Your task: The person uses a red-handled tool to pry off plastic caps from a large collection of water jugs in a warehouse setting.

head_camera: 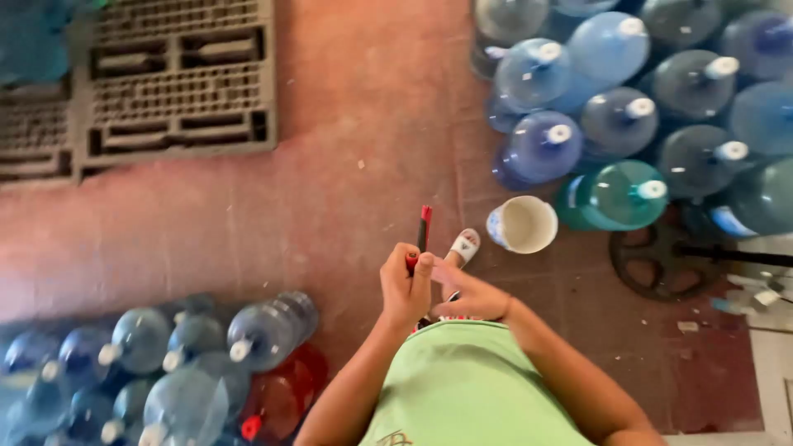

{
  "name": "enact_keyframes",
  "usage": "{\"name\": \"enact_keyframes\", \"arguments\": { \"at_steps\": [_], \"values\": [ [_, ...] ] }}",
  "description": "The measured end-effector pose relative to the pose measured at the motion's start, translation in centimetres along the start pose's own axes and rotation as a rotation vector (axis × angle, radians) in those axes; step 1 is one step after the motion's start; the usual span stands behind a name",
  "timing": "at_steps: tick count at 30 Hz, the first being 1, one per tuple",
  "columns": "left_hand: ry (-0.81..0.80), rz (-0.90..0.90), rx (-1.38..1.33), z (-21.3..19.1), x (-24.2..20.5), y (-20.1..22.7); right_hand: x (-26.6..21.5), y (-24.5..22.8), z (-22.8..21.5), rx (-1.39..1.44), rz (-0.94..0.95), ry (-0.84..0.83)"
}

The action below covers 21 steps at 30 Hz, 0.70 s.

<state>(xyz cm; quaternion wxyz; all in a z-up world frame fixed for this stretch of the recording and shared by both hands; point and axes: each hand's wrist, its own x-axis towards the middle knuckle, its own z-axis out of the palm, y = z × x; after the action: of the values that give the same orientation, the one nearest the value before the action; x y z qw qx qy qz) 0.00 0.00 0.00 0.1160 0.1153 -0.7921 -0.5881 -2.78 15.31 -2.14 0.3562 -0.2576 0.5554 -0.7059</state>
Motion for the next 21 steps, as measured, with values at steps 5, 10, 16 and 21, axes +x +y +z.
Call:
{"name": "enact_keyframes", "arguments": {
  "at_steps": [5, 10, 16, 21],
  "values": [
    [-0.408, 0.085, 0.237, 8.0, 9.3, 6.7, 1.6, 11.9, -11.2, 0.01, 0.044, 0.396],
    [-0.712, 0.306, 0.439, 16.4, 17.0, 4.6, 3.1, 14.0, -17.0, 0.136, 0.116, 0.819],
    [-0.995, 0.304, 0.486, 23.9, 26.2, -2.1, 4.6, 17.0, -29.7, 0.374, 0.605, 1.345],
    [-1.166, 0.288, 0.756, 34.9, 34.3, -18.4, 3.3, 26.8, -43.8, 0.306, 0.947, 1.505]
  ]
}}
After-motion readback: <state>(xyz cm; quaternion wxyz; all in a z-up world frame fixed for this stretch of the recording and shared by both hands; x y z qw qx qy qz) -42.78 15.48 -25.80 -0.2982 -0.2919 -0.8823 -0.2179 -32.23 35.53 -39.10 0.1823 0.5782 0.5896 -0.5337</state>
